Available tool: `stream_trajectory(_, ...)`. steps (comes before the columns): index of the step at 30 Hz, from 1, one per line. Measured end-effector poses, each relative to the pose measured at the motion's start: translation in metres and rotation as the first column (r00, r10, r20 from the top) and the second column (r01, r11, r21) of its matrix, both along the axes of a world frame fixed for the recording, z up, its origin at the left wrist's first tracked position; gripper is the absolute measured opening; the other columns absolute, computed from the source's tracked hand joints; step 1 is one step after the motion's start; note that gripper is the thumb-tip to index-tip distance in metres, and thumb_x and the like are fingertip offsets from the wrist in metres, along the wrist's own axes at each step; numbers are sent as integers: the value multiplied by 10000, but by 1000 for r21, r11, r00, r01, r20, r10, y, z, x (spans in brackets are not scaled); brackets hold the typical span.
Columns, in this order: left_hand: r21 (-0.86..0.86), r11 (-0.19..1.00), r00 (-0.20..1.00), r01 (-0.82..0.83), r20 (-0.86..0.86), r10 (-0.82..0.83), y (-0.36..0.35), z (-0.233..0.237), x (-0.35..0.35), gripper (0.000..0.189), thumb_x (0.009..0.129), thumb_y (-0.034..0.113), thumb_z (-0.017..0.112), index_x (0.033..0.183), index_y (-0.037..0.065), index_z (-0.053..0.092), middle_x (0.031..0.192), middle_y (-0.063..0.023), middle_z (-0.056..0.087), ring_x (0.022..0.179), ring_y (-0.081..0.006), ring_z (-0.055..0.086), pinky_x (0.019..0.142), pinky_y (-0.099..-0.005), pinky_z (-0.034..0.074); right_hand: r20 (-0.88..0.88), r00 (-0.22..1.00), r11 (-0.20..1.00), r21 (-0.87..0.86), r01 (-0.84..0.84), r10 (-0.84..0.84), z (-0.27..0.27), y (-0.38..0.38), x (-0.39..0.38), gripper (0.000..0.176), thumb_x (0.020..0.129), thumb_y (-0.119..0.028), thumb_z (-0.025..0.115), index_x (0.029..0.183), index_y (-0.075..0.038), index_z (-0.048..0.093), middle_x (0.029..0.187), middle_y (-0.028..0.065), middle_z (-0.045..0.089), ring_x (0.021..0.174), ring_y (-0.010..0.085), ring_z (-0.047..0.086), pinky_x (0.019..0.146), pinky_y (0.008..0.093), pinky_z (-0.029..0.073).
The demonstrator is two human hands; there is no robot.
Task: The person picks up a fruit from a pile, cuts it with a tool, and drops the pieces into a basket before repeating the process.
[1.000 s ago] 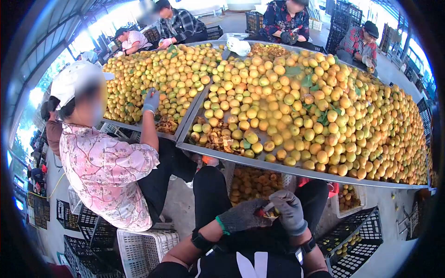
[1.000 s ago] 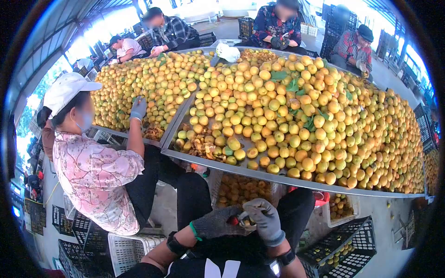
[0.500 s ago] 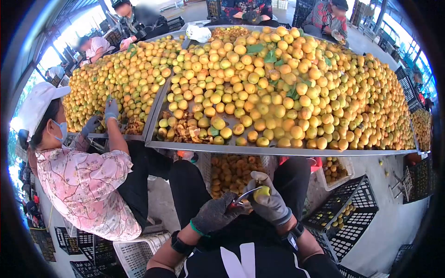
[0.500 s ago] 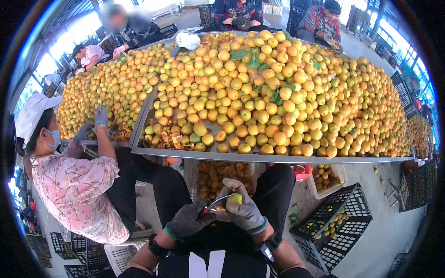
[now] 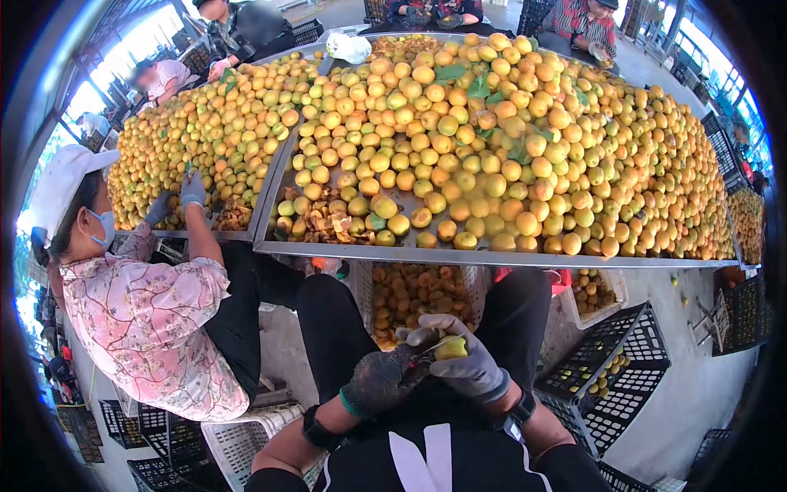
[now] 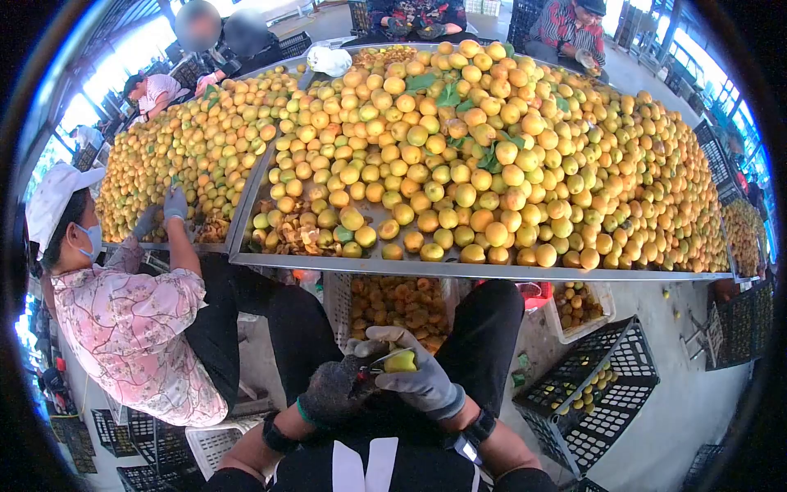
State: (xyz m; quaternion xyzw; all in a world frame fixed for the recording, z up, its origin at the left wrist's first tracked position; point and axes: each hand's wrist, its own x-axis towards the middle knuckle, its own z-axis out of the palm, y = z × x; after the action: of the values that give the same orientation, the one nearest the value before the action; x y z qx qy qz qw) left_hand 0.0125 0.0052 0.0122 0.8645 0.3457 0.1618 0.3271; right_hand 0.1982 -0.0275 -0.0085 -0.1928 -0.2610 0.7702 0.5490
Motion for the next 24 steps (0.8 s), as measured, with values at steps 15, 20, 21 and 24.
stream_trajectory(15, 299, 952, 992, 68, -123, -32, -21, -37, -5, 238, 817, 280, 668, 948, 85, 633, 696, -103, 626, 595, -270, 636, 509, -392, 503, 22, 990, 984, 119, 136, -139, -27, -15, -13, 513, 770, 6, 683, 1235, -61, 477, 1053, 66, 603, 1123, 213, 541, 1077, 410, 335)
stream_trajectory(20, 145, 984, 986, 99, -145, -78, -21, -45, -2, 260, 822, 281, 647, 981, 77, 618, 732, -124, 643, 638, -288, 650, 524, -416, 510, 255, 955, 972, 213, 97, -151, -7, -12, -14, 482, 772, 10, 669, 1209, -56, 477, 1058, 55, 601, 1086, 204, 554, 1067, 383, 330)
stream_trajectory(21, 128, 990, 994, 58, -99, -45, -20, -45, 0, 275, 826, 275, 638, 1011, 74, 604, 730, -128, 644, 635, -297, 651, 522, -429, 509, 253, 956, 972, 214, 96, -150, -10, -11, -14, 482, 772, 10, 669, 1209, -56, 477, 1058, 55, 601, 1086, 204, 554, 1067, 383, 330)
stream_trajectory(24, 78, 997, 994, -3, -111, 11, -12, -44, 3, 332, 841, 256, 617, 1102, 57, 573, 709, -135, 640, 610, -303, 648, 508, -442, 503, 280, 944, 985, 68, 161, -174, -18, -8, -14, 472, 802, -25, 679, 1222, -50, 465, 1122, 72, 601, 1061, 187, 564, 1013, 339, 387)
